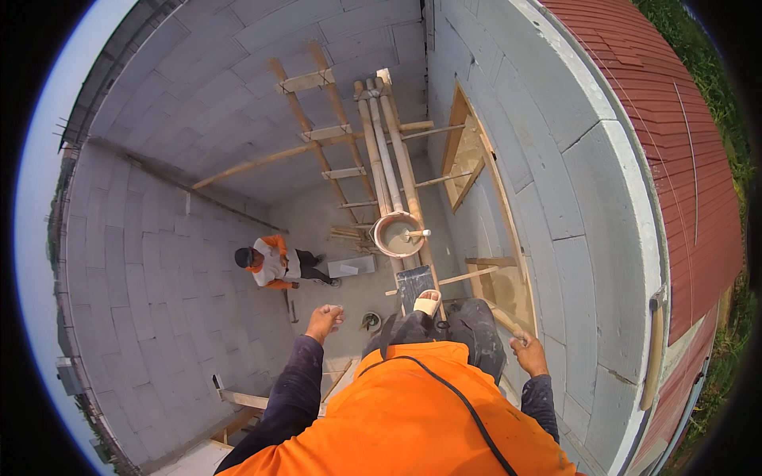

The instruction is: The person applies mortar to a wall section using a trowel, places a lightweight concrete block, taps it into position using a hammer, and secures it to a rebar column with wire.

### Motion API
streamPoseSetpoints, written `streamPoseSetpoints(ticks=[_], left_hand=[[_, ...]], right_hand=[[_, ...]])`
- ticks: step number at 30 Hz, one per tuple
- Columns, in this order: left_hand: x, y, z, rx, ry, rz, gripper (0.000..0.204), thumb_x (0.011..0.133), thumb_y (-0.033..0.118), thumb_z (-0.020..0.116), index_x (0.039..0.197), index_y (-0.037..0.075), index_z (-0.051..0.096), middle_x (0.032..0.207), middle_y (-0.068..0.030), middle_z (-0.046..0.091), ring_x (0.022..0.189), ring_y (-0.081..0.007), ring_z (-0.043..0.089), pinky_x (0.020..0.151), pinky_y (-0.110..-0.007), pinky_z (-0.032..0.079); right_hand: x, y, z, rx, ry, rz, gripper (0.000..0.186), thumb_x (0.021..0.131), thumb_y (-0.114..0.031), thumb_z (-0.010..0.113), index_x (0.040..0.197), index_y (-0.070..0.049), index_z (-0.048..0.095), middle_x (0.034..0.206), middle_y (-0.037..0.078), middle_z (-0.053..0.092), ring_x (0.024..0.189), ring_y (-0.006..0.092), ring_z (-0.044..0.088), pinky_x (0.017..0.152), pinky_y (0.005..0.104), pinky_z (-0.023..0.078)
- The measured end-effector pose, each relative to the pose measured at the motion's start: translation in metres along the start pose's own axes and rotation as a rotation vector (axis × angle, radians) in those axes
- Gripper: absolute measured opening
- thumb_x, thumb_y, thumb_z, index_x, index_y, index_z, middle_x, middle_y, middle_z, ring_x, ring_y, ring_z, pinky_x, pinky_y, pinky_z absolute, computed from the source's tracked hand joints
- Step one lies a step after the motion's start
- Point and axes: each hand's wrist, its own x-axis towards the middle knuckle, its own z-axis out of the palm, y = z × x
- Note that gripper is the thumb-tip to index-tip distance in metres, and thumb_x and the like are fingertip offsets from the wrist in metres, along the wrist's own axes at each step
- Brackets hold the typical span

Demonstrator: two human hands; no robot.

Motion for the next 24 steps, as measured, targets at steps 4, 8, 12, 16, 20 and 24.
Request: streamPoseSetpoints(ticks=[4, 8, 12, 16, 20, 24], left_hand=[[0.02, 0.032, -0.027, -0.077, 0.062, 0.057, 0.026, 0.101, 0.034, 0.069, 0.117, 0.013, 0.068, 0.105, -0.0016, 0.074, 0.098, -0.0154, 0.068, 0.09, -0.04, 0.053], [0.049, 0.065, -0.039, -0.138, 0.076, 0.128, 0.026, 0.102, 0.033, 0.068, 0.119, 0.012, 0.068, 0.106, -0.0033, 0.075, 0.099, -0.0159, 0.069, 0.09, -0.039, 0.053], [0.068, 0.112, -0.041, -0.156, 0.088, 0.087, 0.027, 0.103, 0.03, 0.068, 0.122, 0.011, 0.068, 0.107, -0.0042, 0.075, 0.101, -0.0166, 0.07, 0.088, -0.039, 0.054], [0.089, 0.129, -0.062, -0.177, 0.071, 0.061, 0.03, 0.102, 0.032, 0.069, 0.123, 0.011, 0.067, 0.107, -0.004, 0.075, 0.099, -0.018, 0.07, 0.089, -0.042, 0.055], [0.126, 0.133, -0.088, -0.233, 0.158, 0.07, 0.027, 0.101, 0.032, 0.068, 0.119, 0.011, 0.067, 0.103, -0.0027, 0.074, 0.096, -0.0172, 0.069, 0.088, -0.044, 0.055], [0.163, 0.156, -0.094, -0.287, 0.094, -0.048, 0.021, 0.1, 0.029, 0.067, 0.113, 0.013, 0.067, 0.098, -0.0009, 0.072, 0.09, -0.0157, 0.067, 0.088, -0.045, 0.055]], right_hand=[[0.018, -0.068, 0.024, 0.209, -0.211, 0.252, 0.044, 0.099, -0.042, 0.073, 0.122, -0.004, 0.075, 0.096, 0.012, 0.076, 0.078, 0.0184, 0.071, 0.072, 0.0347, 0.056], [0.077, -0.094, 0.016, 0.266, -0.235, 0.311, 0.038, 0.101, -0.04, 0.072, 0.119, -0.006, 0.074, 0.091, 0.007, 0.075, 0.074, 0.0148, 0.069, 0.065, 0.0326, 0.056], [0.163, -0.139, -0.009, 0.253, -0.135, 0.264, 0.032, 0.102, -0.035, 0.07, 0.117, -0.006, 0.072, 0.093, 0.008, 0.075, 0.072, 0.0164, 0.069, 0.064, 0.035, 0.058], [0.234, -0.189, -0.014, 0.261, -0.093, 0.163, 0.032, 0.1, -0.031, 0.073, 0.118, -0.005, 0.074, 0.094, 0.009, 0.077, 0.073, 0.0177, 0.071, 0.064, 0.0345, 0.058], [0.276, -0.294, -0.031, 0.27, -0.054, -0.01, 0.034, 0.098, -0.03, 0.073, 0.12, -0.005, 0.075, 0.098, 0.011, 0.078, 0.078, 0.0193, 0.073, 0.073, 0.0342, 0.058], [0.291, -0.417, -0.052, 0.137, -0.025, -0.201, 0.041, 0.098, -0.032, 0.073, 0.127, -0.004, 0.073, 0.102, 0.015, 0.078, 0.091, 0.0222, 0.075, 0.083, 0.0359, 0.058]])
